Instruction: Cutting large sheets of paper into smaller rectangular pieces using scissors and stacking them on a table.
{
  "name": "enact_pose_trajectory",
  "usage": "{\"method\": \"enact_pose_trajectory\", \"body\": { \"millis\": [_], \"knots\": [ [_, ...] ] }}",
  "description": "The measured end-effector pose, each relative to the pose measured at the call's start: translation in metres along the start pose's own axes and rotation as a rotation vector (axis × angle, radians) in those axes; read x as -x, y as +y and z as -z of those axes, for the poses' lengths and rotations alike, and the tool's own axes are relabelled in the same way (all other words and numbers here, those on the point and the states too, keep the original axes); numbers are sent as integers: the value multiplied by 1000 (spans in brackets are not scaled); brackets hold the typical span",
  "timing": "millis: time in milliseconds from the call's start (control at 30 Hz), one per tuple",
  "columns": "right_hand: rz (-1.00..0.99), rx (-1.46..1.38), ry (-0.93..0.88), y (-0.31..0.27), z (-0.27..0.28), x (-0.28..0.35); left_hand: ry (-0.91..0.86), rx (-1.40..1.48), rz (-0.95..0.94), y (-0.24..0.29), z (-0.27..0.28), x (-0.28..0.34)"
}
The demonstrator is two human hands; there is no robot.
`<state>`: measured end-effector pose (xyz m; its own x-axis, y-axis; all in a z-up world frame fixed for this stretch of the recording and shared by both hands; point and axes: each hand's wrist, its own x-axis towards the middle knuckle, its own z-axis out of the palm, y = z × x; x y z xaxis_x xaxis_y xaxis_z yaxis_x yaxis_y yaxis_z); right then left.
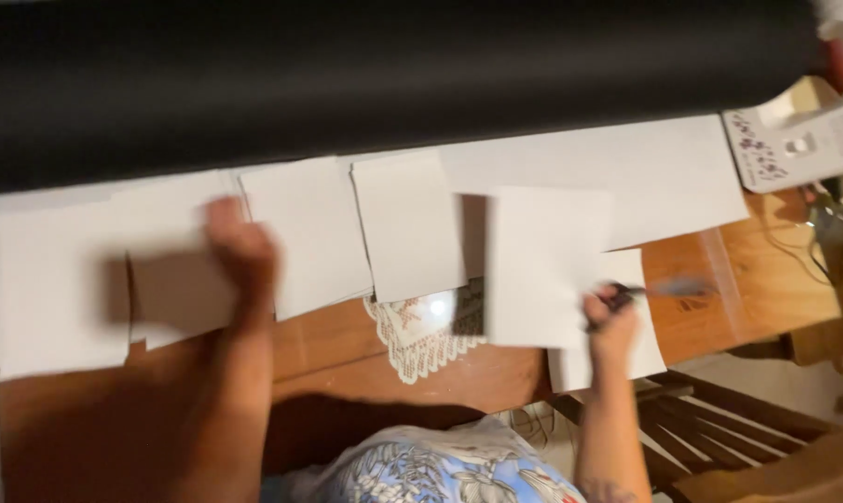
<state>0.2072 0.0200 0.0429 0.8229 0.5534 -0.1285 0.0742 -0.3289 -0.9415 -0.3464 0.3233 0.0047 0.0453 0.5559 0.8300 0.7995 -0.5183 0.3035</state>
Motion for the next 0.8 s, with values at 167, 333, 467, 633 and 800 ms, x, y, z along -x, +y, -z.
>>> {"method": "enact_pose_trajectory", "body": {
  "millis": [167,333,467,633,800],
  "knots": [
    [-204,-48,-3,-5,58,19,-225,-600,466,-95,139,49],
    [-218,75,-36,32,67,20,-777,-606,698,-123,200,65],
    [-156,258,-89,53,75,12,-825,-727,593,-118,195,55],
    [-161,364,-97,45,72,18,-698,-391,128,-41,143,50],
    [-79,369,-107,70,74,6,-833,-311,626,27,98,36]
  ]
}}
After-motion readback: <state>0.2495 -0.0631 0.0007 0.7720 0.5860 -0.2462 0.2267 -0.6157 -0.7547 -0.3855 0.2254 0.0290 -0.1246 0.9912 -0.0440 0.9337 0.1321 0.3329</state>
